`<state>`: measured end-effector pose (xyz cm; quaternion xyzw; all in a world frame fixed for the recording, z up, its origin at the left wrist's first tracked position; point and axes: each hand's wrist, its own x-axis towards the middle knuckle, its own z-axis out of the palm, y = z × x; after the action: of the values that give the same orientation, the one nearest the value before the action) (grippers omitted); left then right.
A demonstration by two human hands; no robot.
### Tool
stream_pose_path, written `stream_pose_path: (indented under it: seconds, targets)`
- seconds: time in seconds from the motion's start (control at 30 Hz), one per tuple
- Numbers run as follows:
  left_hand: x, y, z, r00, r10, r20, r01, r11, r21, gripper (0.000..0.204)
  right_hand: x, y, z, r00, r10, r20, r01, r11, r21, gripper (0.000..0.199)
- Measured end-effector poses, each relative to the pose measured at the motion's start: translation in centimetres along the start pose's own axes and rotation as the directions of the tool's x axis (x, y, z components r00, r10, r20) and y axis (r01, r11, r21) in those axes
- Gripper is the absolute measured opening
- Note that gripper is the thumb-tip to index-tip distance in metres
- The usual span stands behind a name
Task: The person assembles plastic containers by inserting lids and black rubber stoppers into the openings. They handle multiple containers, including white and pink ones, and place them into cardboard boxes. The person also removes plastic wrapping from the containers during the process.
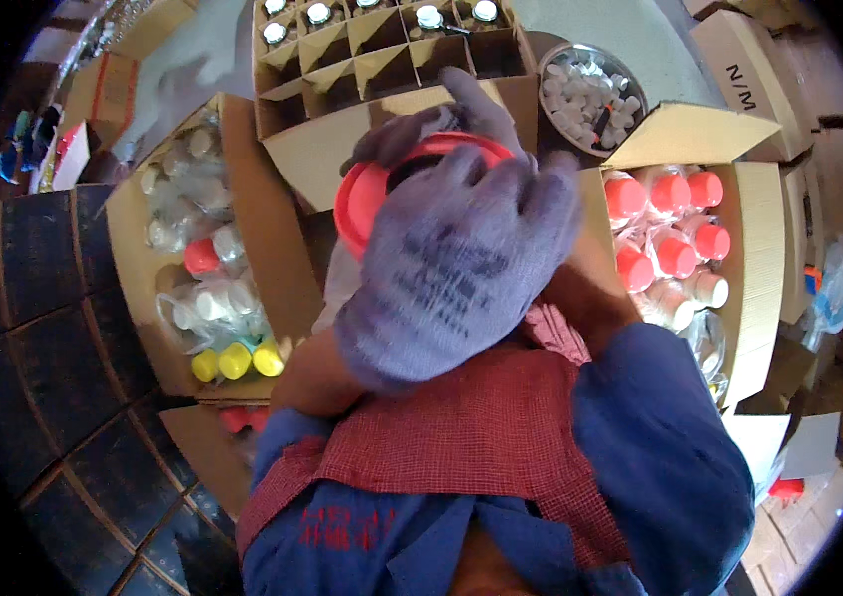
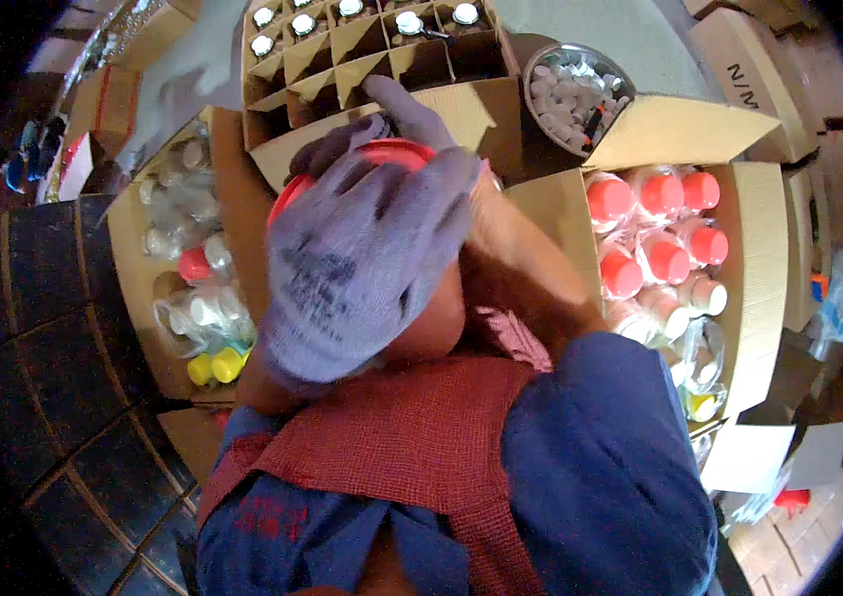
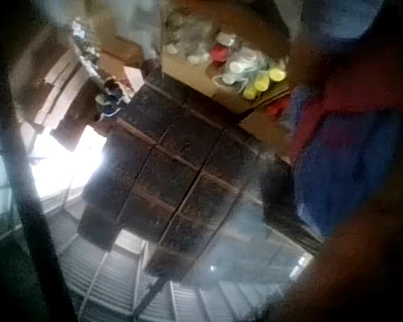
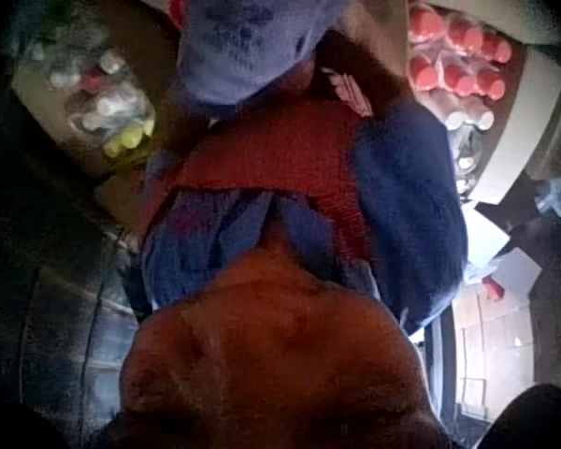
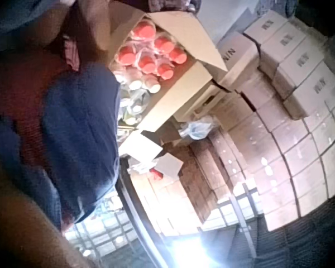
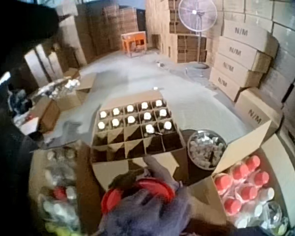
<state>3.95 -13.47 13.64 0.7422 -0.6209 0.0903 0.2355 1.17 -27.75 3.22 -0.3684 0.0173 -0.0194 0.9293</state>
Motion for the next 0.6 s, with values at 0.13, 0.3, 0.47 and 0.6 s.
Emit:
stream_pose_path:
  seconds: [0.13,0.3,0.47,0.6]
  targets:
    - [-3.4,-5.2,-1.1,0.993,0.112,-0.042,-0.12,0.918,-0.378,0.016,-3.4,0.2,2.5,0.986,-0.132,-0.098,0.094,0.943,-0.319,0.052]
    - [-3.1,-7.8,-1.2,0.992,0.094,-0.079,-0.112,0.955,-0.273,0.024,-2.2,0.1,0.9,0.981,-0.166,-0.102,0.091,0.853,-0.514,0.07]
    - [-1.4,0.5,-1.5,0.998,0.062,-0.02,-0.064,0.987,-0.146,0.038,3.5,2.9,0.2,0.88,-0.313,0.357,0.374,0.921,-0.114,0.07]
    - [-5.1,-3.2,-0.9,0.959,0.132,-0.249,-0.23,0.879,-0.418,0.035,-3.7,0.6,4.9,0.944,0.061,-0.323,-0.088,0.994,-0.072,0.085]
